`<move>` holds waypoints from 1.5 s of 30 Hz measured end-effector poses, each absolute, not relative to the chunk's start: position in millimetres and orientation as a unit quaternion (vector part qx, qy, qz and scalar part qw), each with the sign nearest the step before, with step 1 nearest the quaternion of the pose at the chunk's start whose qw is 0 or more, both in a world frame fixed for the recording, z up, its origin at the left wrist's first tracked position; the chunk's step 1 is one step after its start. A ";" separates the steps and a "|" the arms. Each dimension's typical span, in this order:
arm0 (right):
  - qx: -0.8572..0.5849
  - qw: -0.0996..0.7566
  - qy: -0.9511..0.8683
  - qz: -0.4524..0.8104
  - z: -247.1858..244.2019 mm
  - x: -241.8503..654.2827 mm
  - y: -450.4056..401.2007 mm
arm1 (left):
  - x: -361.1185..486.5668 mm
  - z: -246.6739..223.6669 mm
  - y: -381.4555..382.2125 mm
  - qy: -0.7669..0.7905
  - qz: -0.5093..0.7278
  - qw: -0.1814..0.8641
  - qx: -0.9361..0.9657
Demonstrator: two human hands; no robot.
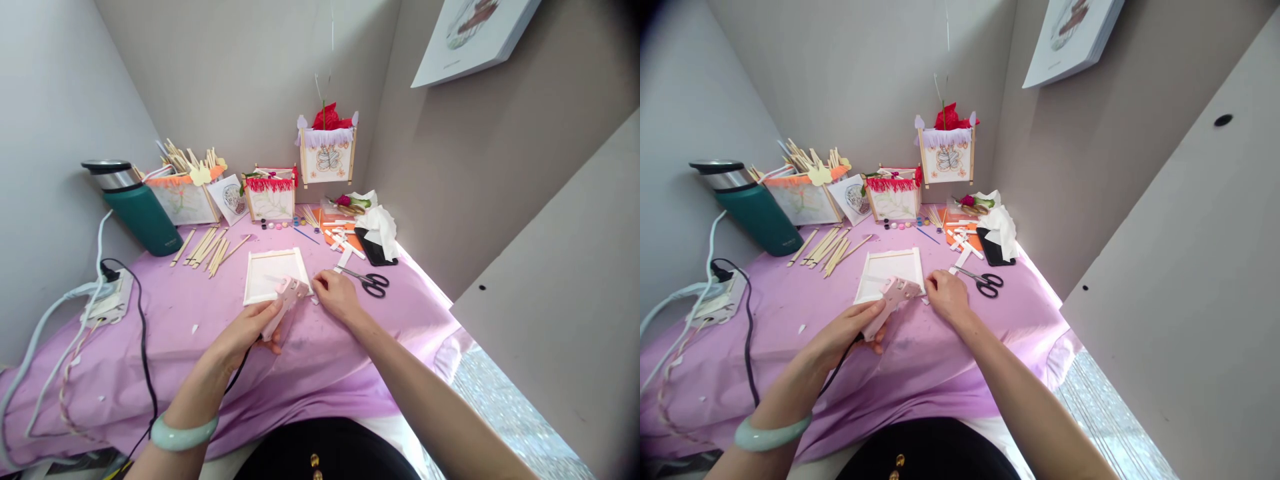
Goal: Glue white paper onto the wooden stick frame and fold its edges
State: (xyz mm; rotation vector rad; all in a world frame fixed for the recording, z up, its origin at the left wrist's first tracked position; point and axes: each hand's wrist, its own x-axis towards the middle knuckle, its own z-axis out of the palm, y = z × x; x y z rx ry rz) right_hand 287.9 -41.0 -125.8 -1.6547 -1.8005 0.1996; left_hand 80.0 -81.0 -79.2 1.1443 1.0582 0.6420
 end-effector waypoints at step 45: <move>-0.639 0.326 -0.693 0.071 -127.3 288.0 -40.1 | 78.4 -98.0 -69.0 0.453 0.296 0.639 0.547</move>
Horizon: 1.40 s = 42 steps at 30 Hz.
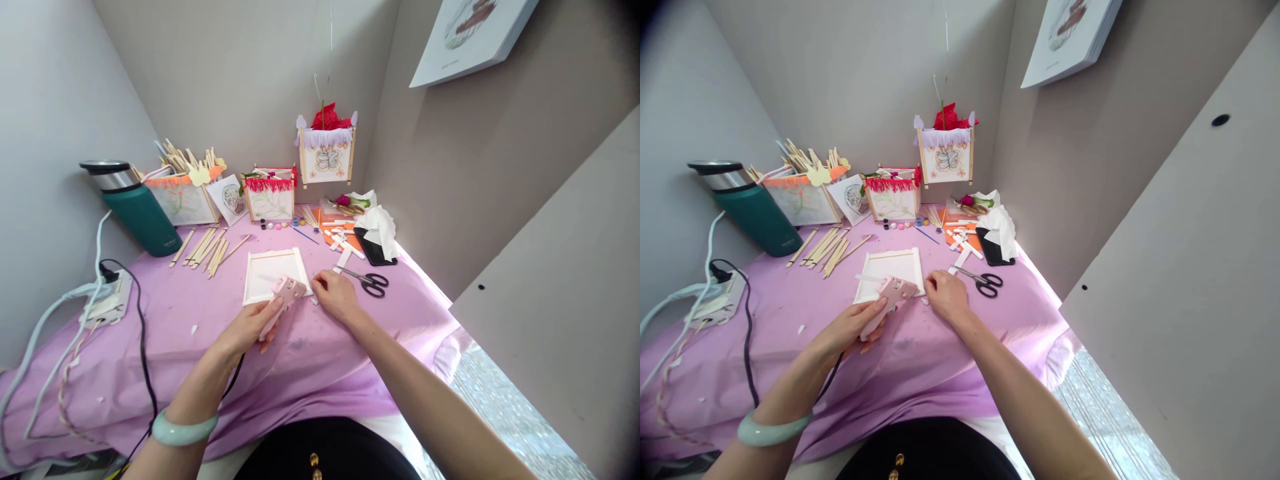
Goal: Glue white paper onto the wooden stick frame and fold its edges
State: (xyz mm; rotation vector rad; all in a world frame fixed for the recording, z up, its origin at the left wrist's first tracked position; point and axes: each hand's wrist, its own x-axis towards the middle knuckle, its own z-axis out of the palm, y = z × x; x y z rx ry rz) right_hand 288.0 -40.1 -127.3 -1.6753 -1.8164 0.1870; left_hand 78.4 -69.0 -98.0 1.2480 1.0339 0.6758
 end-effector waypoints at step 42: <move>-0.635 0.320 -0.698 0.088 -124.3 286.6 -41.6 | 64.9 -94.3 -71.8 0.441 0.336 0.619 0.557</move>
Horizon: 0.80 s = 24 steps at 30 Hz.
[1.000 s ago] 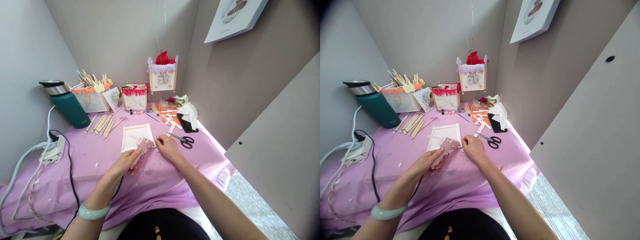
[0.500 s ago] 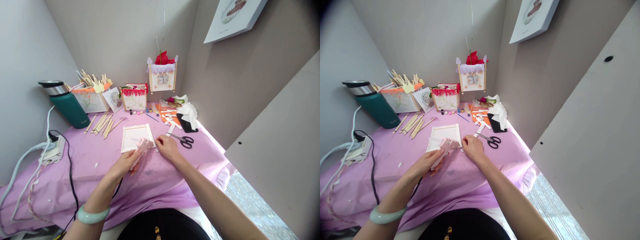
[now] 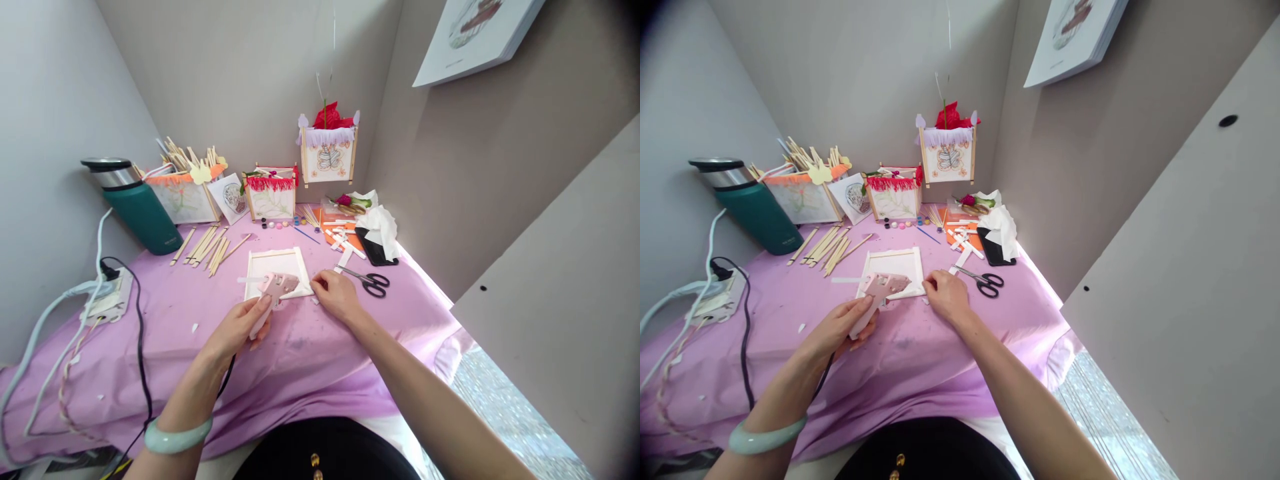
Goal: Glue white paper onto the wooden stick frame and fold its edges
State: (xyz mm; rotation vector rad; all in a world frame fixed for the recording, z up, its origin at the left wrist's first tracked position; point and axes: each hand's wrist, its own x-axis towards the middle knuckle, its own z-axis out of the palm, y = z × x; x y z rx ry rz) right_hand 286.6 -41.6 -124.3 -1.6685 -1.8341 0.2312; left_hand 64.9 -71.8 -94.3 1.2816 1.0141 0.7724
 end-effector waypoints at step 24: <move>-0.642 0.402 -0.652 0.004 -118.8 337.0 -54.2 | -72.8 -73.1 -13.1 0.738 0.093 -0.103 0.660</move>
